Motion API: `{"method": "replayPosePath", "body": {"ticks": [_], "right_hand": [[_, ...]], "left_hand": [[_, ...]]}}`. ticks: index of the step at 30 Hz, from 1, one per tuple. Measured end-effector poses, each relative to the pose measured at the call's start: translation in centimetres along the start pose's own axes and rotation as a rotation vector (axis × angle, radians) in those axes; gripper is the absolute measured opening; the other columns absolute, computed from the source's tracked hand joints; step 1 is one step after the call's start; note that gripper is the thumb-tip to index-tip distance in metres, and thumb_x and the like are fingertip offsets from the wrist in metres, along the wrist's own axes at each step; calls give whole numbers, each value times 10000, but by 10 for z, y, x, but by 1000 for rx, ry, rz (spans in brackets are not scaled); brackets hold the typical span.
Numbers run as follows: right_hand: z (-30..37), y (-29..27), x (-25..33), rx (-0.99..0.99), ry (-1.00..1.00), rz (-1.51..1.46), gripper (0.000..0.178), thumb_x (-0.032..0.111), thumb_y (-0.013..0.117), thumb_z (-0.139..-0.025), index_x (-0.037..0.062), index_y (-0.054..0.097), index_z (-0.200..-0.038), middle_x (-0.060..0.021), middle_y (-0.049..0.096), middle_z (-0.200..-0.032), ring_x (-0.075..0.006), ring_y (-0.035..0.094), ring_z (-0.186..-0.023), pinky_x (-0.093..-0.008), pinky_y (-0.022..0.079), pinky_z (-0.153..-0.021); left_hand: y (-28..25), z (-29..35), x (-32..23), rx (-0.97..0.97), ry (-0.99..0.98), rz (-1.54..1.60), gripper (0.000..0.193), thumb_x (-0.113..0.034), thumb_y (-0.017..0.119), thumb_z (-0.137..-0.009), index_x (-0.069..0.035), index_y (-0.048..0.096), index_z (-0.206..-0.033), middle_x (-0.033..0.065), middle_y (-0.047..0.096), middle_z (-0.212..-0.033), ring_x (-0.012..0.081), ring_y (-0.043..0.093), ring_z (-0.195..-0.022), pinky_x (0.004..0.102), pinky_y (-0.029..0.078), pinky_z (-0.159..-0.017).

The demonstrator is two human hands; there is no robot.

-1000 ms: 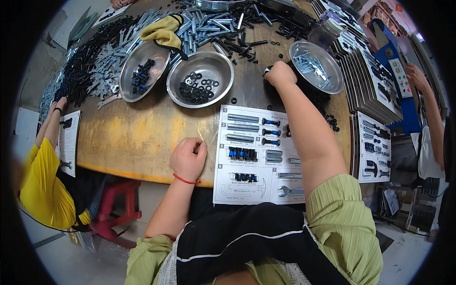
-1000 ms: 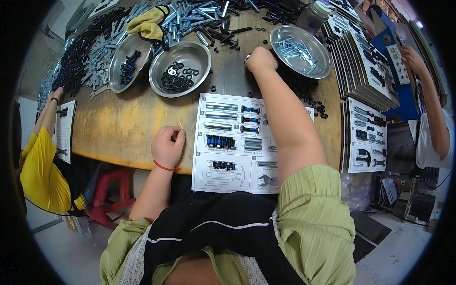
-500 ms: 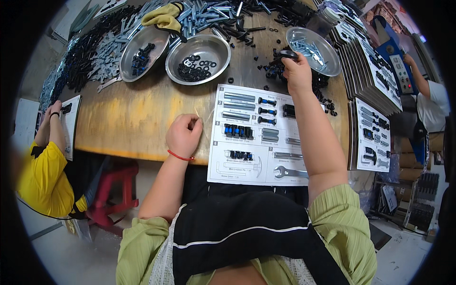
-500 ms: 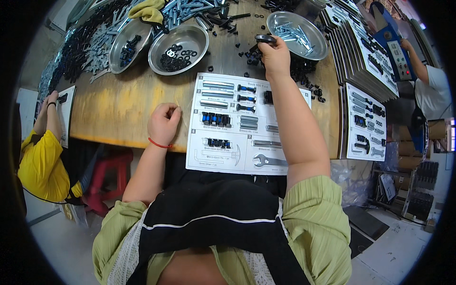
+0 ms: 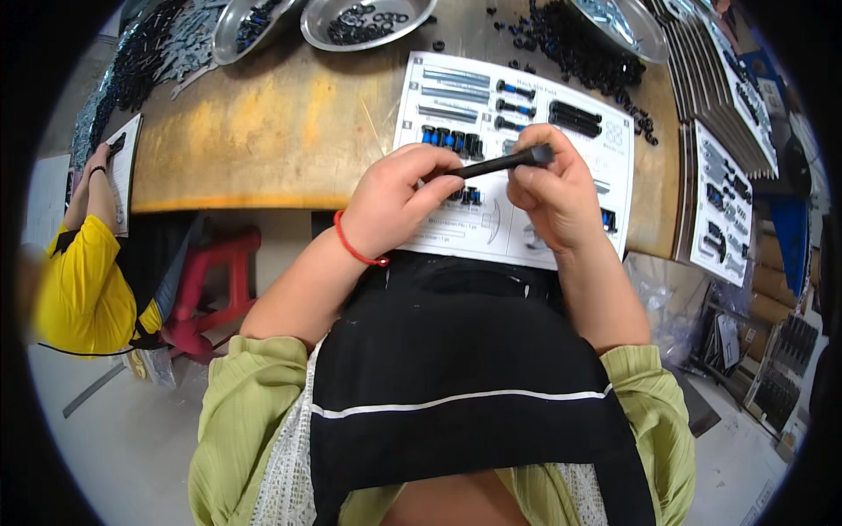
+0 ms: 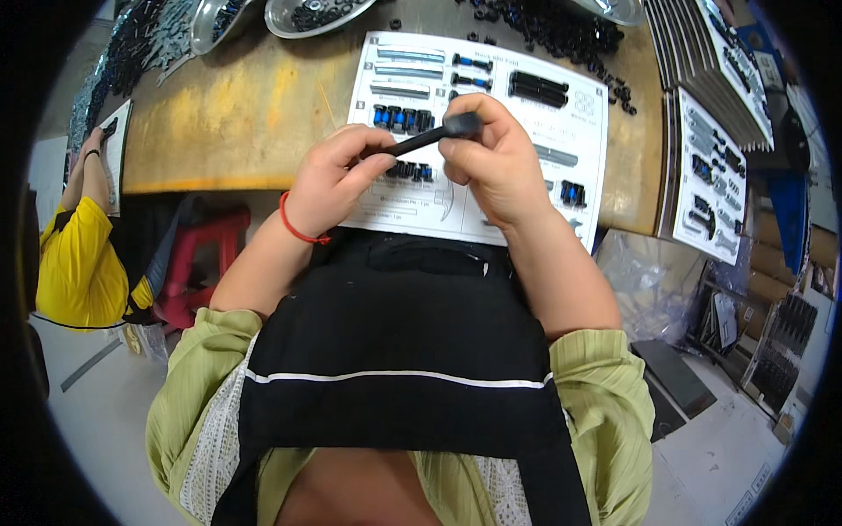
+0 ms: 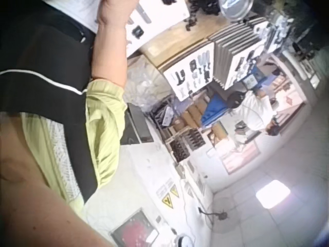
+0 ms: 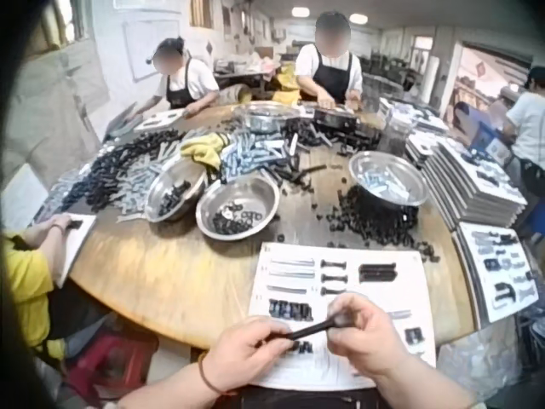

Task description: The person picks small hardware parts such as bolts, nuts, and washers from bowls and places them into designated slots on a printed cardboard backing. The person repeatedly completes one backing, stacks it, and begins a new one.

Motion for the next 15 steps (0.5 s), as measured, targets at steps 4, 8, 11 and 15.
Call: {"method": "replayPosePath", "body": {"ticks": [4, 8, 11, 15], "right_hand": [[32, -13, -4, -110, -196, 986, 462, 26, 753, -745, 42, 588, -1176, 3, 574, -946, -96, 521, -767, -225, 418, -639], [47, -9, -20, -72, -300, 1477, 354, 146, 791, -732, 94, 665, -1059, -62, 593, -810, -209, 581, -717, -315, 469, -621], [48, -10, -39, 25, -214, 1593, 277, 166, 779, -750, 101, 677, -999, -40, 595, -726, -218, 598, -655, -335, 474, -587], [44, -13, -45, -13, -202, 1619, 215, 173, 759, -782, 87, 681, -962, -46, 620, -725, -217, 612, -629, -337, 477, -562]], "left_hand": [[1, 27, 10, 76, 70, -248, 127, -127, 631, -900, -26, 648, -974, 118, 621, -851, 304, 607, -806, 381, 485, -710], [7, 40, 22, 165, 90, -431, 108, -117, 637, -896, -37, 645, -968, 114, 581, -815, 319, 585, -777, 374, 475, -685], [10, 42, 32, 146, 135, -471, 138, -123, 683, -860, -51, 662, -975, 100, 583, -810, 293, 580, -733, 360, 473, -658], [1, 42, 32, 4, -11, -367, 246, -96, 772, -767, -59, 683, -993, 75, 579, -785, 216, 563, -654, 313, 461, -600]]}}
Point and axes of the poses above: each hand's wrist, its own z-axis away from the middle knuckle, its own y-axis out of the palm, x = y × z, the point moved 3 cm from there along -z, towards the middle knuckle
